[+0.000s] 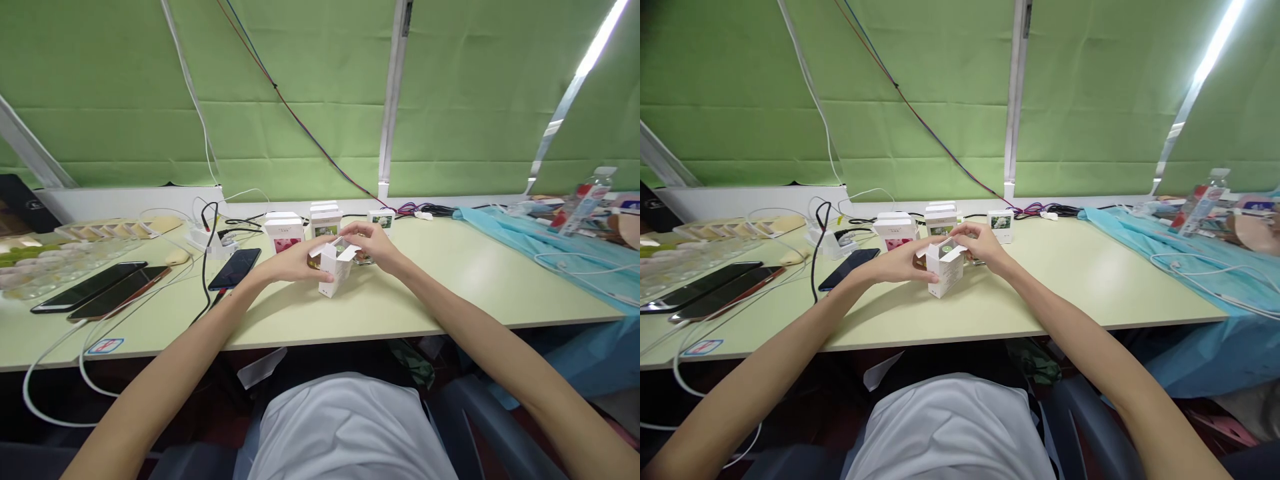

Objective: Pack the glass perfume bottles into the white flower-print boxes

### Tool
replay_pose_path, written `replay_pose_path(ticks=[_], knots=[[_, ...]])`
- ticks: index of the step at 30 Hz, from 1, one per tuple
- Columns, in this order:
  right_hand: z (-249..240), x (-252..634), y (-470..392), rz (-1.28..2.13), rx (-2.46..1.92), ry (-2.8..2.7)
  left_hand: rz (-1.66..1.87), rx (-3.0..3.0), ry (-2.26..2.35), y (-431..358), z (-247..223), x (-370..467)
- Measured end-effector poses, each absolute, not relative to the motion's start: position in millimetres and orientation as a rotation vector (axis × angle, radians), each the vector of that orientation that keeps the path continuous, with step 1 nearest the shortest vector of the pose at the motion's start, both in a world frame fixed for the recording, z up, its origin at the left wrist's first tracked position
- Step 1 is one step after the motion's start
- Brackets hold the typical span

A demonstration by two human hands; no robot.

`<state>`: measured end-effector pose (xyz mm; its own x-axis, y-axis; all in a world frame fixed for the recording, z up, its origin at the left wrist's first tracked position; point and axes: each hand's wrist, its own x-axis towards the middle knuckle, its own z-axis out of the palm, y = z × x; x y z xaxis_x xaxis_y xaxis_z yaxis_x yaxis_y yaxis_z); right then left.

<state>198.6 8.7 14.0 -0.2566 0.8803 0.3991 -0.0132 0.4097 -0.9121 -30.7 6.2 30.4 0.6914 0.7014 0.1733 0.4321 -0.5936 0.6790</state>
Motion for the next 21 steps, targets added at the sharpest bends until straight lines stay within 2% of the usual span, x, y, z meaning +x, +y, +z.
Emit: replay_pose_path(ticks=[13,17,21], knots=[[7.6,190.8,11.5,1.015,-0.768,-1.564,0.961,2.287,1.036,1.1,34.5,-21.2],[7.5,188.7,10.8,1.016,-0.756,-1.551,1.111,2.168,0.93,2.3,34.0,-19.0],[7.9,188.6,10.1,1.008,-0.771,-1.549,1.093,1.984,0.794,1.6,35.0,-18.3]])
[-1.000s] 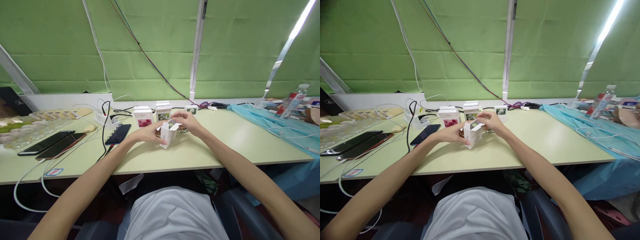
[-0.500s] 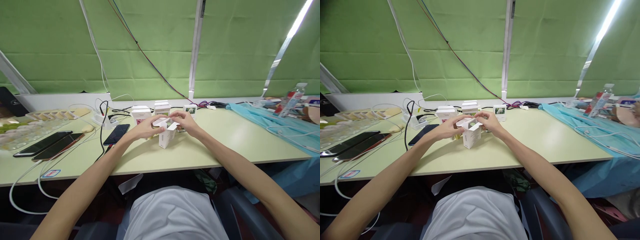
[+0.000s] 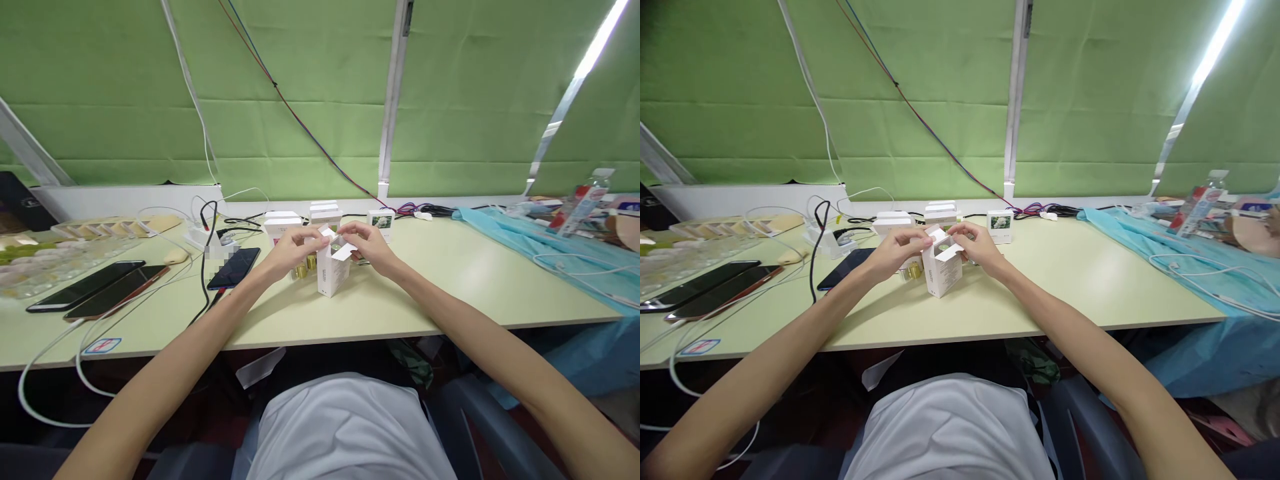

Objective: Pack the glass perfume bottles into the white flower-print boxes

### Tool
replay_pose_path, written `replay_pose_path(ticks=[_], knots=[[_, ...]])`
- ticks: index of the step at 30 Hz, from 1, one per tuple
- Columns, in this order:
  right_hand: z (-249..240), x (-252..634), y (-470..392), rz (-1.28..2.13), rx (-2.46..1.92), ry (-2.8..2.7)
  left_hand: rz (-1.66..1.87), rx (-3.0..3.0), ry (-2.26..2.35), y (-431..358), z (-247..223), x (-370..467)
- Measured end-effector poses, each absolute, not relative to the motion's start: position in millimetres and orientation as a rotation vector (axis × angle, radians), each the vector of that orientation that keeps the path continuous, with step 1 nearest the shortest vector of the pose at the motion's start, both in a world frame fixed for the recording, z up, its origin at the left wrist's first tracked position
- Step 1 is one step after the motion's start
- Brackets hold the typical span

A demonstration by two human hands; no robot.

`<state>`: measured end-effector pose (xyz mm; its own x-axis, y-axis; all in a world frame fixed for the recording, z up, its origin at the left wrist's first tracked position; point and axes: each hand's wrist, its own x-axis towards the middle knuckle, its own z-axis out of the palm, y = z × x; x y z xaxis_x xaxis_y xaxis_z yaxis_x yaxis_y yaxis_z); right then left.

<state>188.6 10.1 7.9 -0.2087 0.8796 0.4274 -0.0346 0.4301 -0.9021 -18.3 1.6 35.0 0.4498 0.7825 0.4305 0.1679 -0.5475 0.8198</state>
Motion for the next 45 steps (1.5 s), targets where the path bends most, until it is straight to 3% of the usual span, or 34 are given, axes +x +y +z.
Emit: replay_pose_path(ticks=[13,45], knots=[[9.3,189.5,9.6,1.026,-0.79,-1.545,1.014,1.716,0.695,1.8,39.3,-20.8],[8.4,190.7,13.6,1.244,-0.713,-1.366,0.953,1.905,0.738,4.4,27.8,-22.4]])
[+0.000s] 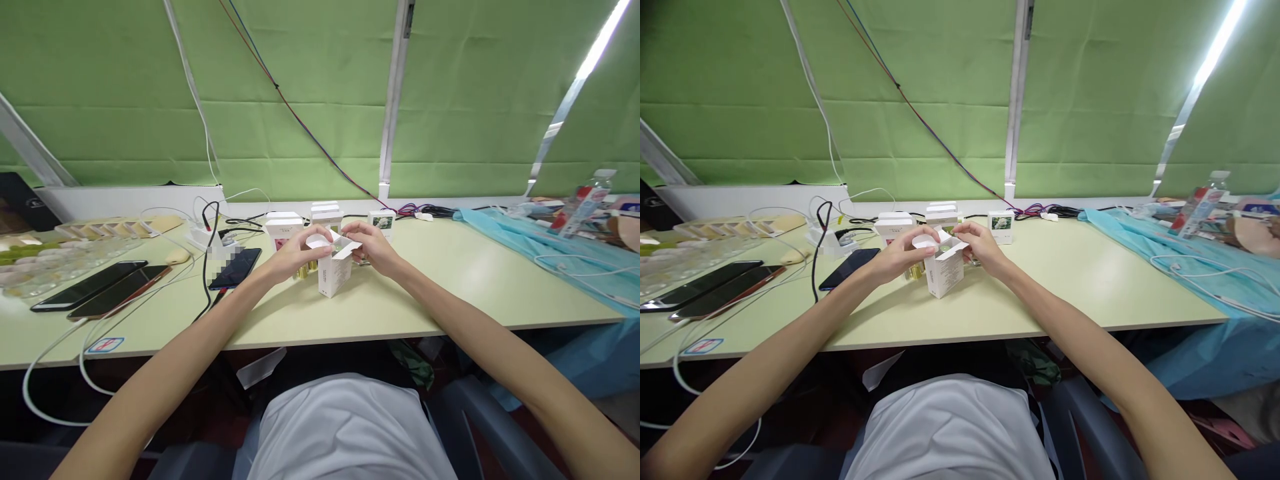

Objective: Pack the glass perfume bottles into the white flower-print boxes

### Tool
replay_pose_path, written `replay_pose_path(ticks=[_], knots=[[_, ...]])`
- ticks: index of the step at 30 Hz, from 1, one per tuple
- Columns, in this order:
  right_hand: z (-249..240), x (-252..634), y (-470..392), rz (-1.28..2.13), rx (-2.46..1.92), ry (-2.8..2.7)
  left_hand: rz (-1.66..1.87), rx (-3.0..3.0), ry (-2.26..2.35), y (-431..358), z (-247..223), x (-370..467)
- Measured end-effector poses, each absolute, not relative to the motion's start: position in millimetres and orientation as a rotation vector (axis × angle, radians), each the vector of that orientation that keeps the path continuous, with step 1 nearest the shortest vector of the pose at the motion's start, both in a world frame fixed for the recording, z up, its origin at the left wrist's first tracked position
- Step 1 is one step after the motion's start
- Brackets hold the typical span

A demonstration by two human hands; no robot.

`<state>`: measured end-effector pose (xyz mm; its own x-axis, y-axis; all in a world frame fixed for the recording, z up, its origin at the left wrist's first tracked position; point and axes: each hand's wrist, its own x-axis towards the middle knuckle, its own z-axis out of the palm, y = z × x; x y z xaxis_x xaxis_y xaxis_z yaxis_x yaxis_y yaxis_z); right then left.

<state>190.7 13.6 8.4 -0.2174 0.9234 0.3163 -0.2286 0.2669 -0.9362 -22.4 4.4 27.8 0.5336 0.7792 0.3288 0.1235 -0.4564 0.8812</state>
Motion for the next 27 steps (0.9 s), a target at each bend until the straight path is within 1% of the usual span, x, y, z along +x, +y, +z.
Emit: replay_pose_path(ticks=[19,27], knots=[[9.0,190.3,14.0,1.213,-0.746,-1.375,1.008,1.948,0.827,4.3,26.3,-20.9],[8.5,186.4,16.1,1.184,-0.799,-1.282,1.034,1.955,0.853,1.5,27.6,-18.2]])
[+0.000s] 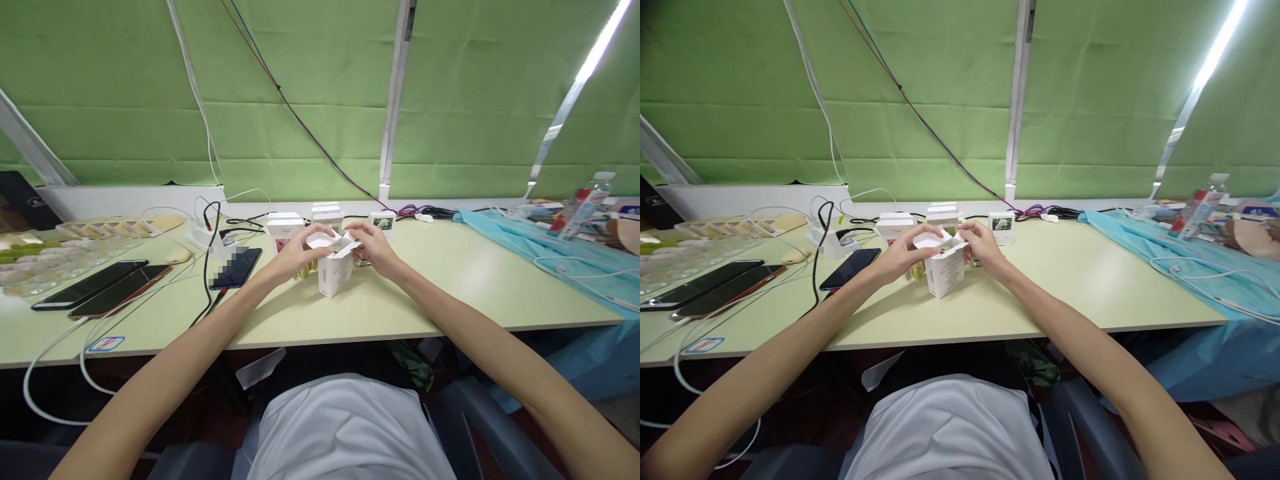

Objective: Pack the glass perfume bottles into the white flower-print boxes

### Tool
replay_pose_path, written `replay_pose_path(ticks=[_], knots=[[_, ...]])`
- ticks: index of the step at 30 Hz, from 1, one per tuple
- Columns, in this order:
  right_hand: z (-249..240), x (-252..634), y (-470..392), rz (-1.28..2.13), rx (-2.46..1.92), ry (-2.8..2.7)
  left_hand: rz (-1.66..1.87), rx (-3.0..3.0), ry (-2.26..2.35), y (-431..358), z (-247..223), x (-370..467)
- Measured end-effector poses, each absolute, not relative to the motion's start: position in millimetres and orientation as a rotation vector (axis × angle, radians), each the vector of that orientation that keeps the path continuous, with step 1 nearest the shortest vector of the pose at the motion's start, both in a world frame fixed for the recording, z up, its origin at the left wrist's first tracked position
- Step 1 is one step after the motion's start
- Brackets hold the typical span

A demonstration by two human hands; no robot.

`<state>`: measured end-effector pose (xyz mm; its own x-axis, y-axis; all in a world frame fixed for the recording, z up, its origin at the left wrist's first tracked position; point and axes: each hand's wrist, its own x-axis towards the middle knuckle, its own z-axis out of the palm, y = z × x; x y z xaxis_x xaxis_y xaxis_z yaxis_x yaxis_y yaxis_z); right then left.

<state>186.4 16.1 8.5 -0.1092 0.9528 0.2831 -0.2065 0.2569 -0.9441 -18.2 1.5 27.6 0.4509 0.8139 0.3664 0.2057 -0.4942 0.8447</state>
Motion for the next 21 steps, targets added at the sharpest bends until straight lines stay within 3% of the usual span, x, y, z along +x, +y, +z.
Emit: replay_pose_path(ticks=[21], knots=[[16.0,192.5,7.1,1.327,-0.759,-1.272,1.03,1.946,0.797,3.6,24.8,-21.0]])
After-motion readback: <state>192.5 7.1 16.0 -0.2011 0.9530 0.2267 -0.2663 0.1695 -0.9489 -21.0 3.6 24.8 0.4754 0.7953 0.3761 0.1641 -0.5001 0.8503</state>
